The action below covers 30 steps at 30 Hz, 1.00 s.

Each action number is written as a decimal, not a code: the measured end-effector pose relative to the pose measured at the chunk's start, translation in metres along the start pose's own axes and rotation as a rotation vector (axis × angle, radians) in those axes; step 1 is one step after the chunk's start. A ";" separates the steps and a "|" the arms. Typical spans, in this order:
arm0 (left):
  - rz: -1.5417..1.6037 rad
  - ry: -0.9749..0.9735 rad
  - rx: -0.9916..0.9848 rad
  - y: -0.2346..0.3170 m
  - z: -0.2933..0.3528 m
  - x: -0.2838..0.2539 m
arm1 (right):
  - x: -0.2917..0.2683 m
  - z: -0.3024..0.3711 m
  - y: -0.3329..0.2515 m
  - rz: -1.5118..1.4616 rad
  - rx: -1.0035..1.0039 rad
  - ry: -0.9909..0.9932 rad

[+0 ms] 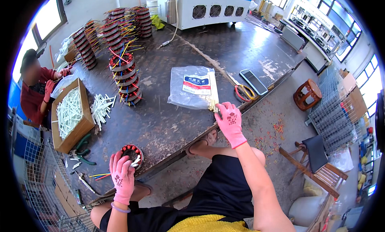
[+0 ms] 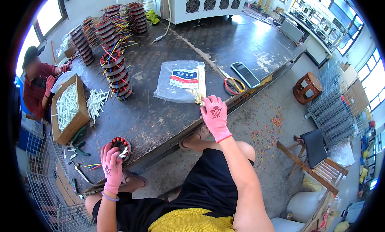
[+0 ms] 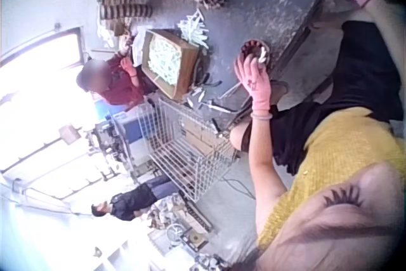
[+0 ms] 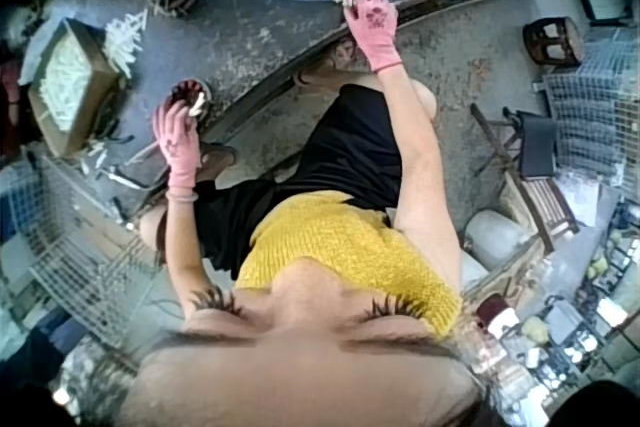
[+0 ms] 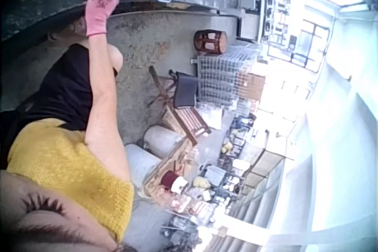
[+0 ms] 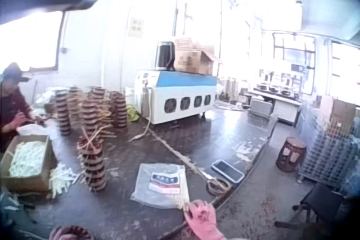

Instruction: The person threads colored wires through the slots of a motor stator core, trims the excess wire length using scissors, and inserts small white plastic insulation strips into the stator slots by hand.

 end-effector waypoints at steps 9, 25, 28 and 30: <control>0.005 0.024 0.011 -0.001 0.000 0.000 | -0.002 0.019 -0.005 -0.032 -0.083 0.004; 0.003 0.027 0.006 0.000 -0.001 0.000 | -0.011 0.044 -0.013 -0.045 -0.150 -0.039; -0.008 0.017 -0.002 -0.002 0.002 0.001 | -0.020 0.041 -0.015 0.018 -0.160 0.011; -0.016 0.026 0.006 -0.002 0.002 0.001 | -0.019 0.035 -0.019 0.046 -0.256 -0.039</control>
Point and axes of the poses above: each hand's wrist, its own z-axis away from the middle knuckle, its own x-axis out of the palm, y = z × x, the point moved 5 cm from there along -z, towards the middle knuckle
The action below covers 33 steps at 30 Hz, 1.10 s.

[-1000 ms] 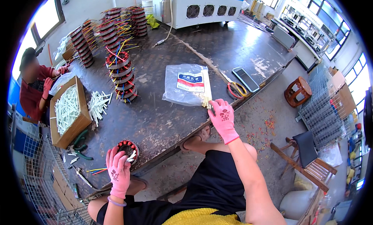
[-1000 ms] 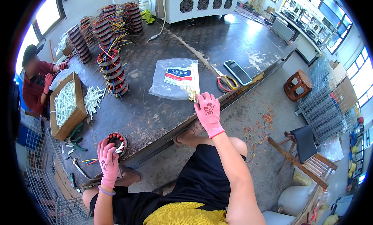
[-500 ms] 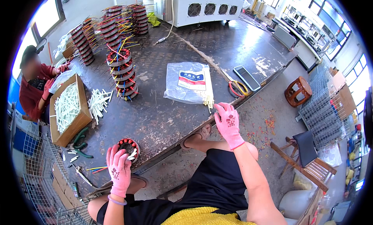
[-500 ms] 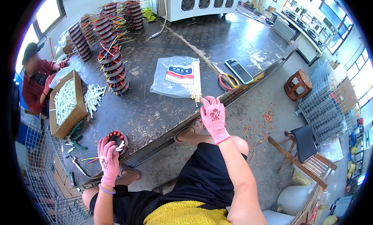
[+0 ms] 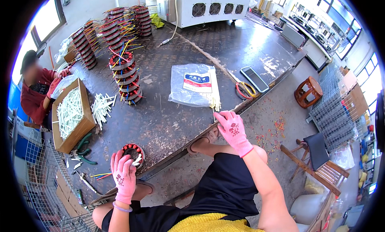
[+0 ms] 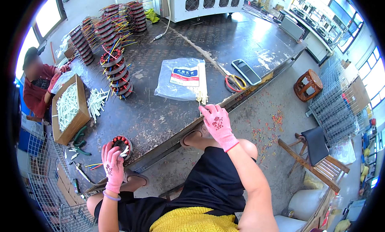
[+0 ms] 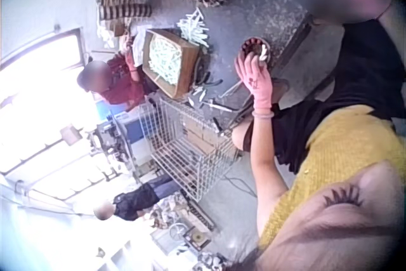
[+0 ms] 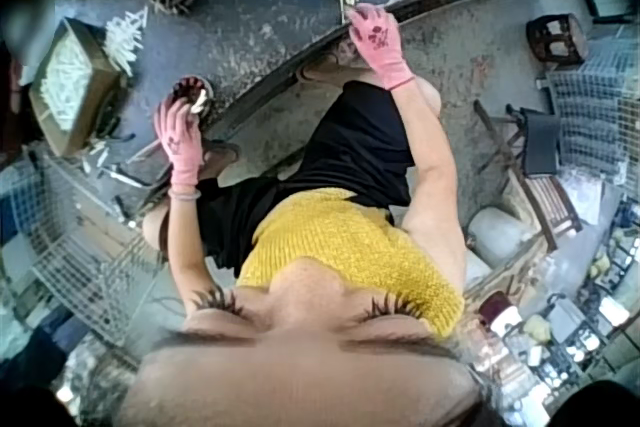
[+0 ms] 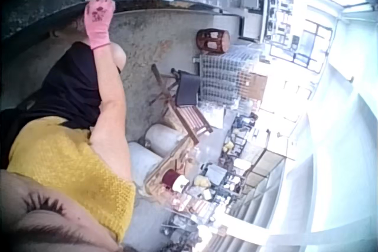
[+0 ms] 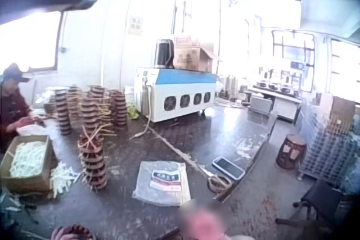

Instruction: The person threads colored wires through the slots of a motor stator core, trims the excess wire length using scissors, and inserts small white plastic insulation strips into the stator slots by hand.

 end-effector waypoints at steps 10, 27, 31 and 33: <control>0.018 -0.004 -0.005 0.005 -0.004 0.004 | 0.007 -0.004 0.015 0.020 -0.428 -0.030; 0.158 0.010 -0.036 -0.005 0.000 -0.008 | -0.067 0.062 -0.202 -1.191 -0.434 -0.175; 0.255 -0.042 -0.023 -0.010 0.000 -0.006 | -0.058 0.071 -0.216 -1.225 -0.383 -0.108; 0.240 -0.032 -0.032 -0.009 0.000 -0.006 | -0.056 0.069 -0.220 -1.203 -0.407 -0.130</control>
Point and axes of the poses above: each hand's wrist, its own z-axis away from the middle knuckle, its own x-axis out of the palm, y = z × x, the point moved 5 cm from there along -z, towards the middle knuckle
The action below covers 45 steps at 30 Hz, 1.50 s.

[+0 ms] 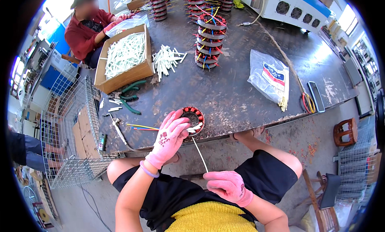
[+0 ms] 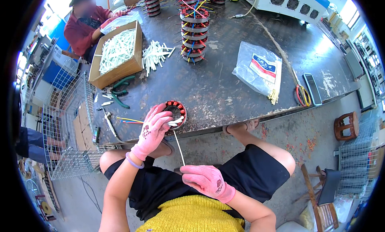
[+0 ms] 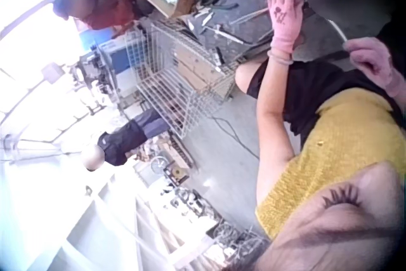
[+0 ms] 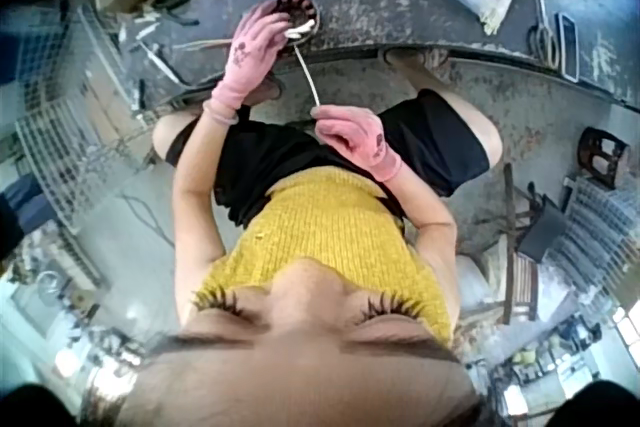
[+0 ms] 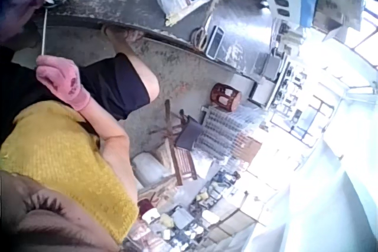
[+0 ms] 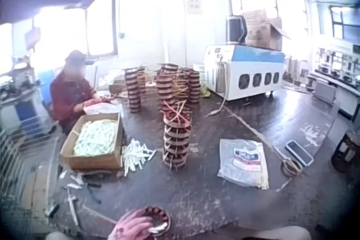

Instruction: The person threads colored wires through the slots of a motor stator core, trims the excess wire length using scissors, and inserts small white plastic insulation strips into the stator slots by hand.

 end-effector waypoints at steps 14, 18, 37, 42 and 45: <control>-0.117 0.130 -0.035 0.010 0.007 0.005 | 0.005 0.000 0.004 0.056 -0.015 0.023; -0.082 0.132 -0.033 0.008 0.005 0.005 | 0.007 -0.002 0.007 0.055 0.007 0.039; 0.271 0.084 -0.335 -0.005 0.012 0.003 | 0.048 -0.042 0.083 -0.403 0.441 0.270; 0.326 0.073 -0.325 0.000 0.009 -0.001 | 0.058 -0.037 0.091 -0.877 0.858 0.166; 0.284 0.082 -0.219 0.000 0.006 -0.004 | 0.051 -0.043 0.088 -0.798 0.844 0.121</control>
Point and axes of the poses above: each hand's wrist, its own z-axis away from the middle knuckle, its own x-axis out of the palm, y = z × x, the point moved 5 cm from there along -z, towards the middle knuckle
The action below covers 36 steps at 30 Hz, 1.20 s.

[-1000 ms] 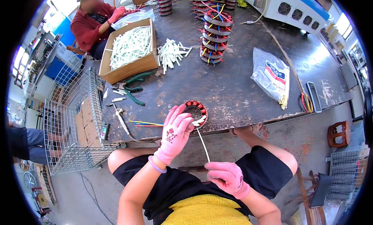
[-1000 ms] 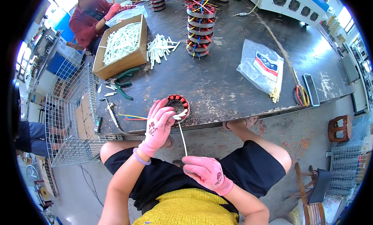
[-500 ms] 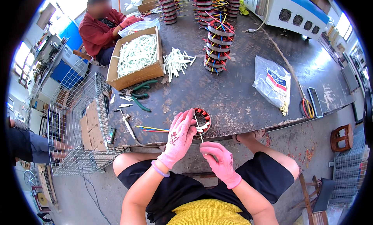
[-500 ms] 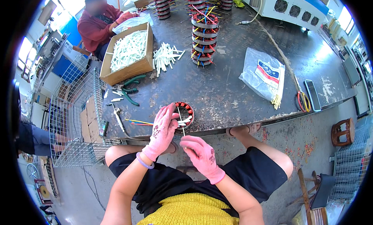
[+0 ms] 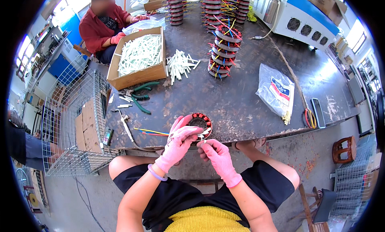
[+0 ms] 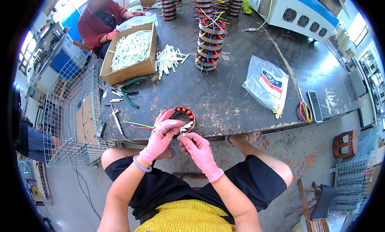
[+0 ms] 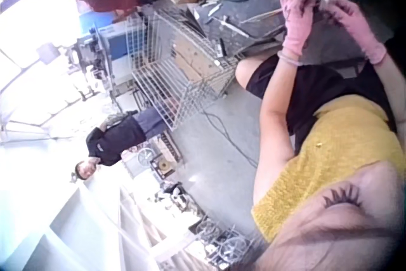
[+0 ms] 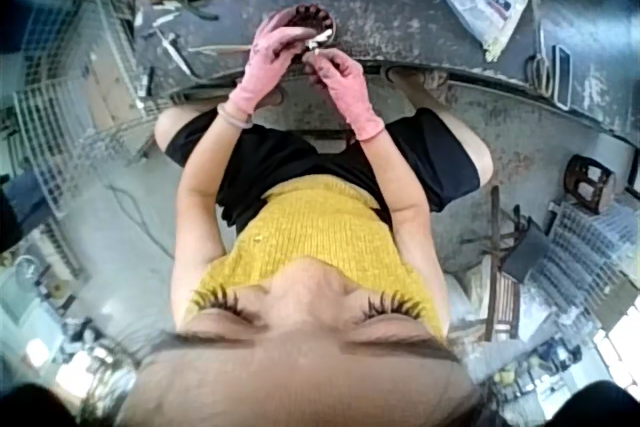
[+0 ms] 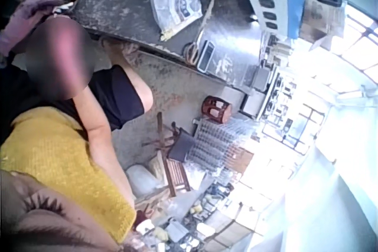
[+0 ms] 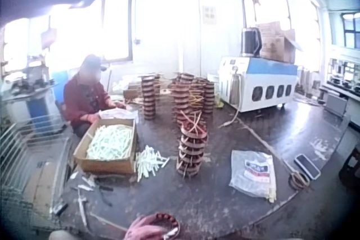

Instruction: The person threads colored wires through the slots of a motor stator core, trims the excess wire length using scissors, and inserts small white plastic insulation strips into the stator slots by hand.

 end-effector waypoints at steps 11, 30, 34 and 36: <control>-0.028 0.013 0.033 0.002 0.001 0.000 | 0.003 -0.001 -0.001 0.041 -0.049 -0.036; 0.019 -0.009 -0.006 0.002 0.001 0.000 | 0.005 -0.001 -0.001 0.059 -0.062 0.007; -0.021 0.013 0.008 0.003 0.001 0.000 | 0.006 -0.001 -0.002 0.067 -0.045 0.030; -0.024 0.004 0.010 0.002 0.001 0.000 | 0.005 0.000 -0.002 0.065 -0.034 0.039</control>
Point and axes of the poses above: each hand's wrist, its own z-axis away from the middle knuckle, its own x-axis out of the palm, y = z × x, the point moved 5 cm from there along -z, towards the middle knuckle
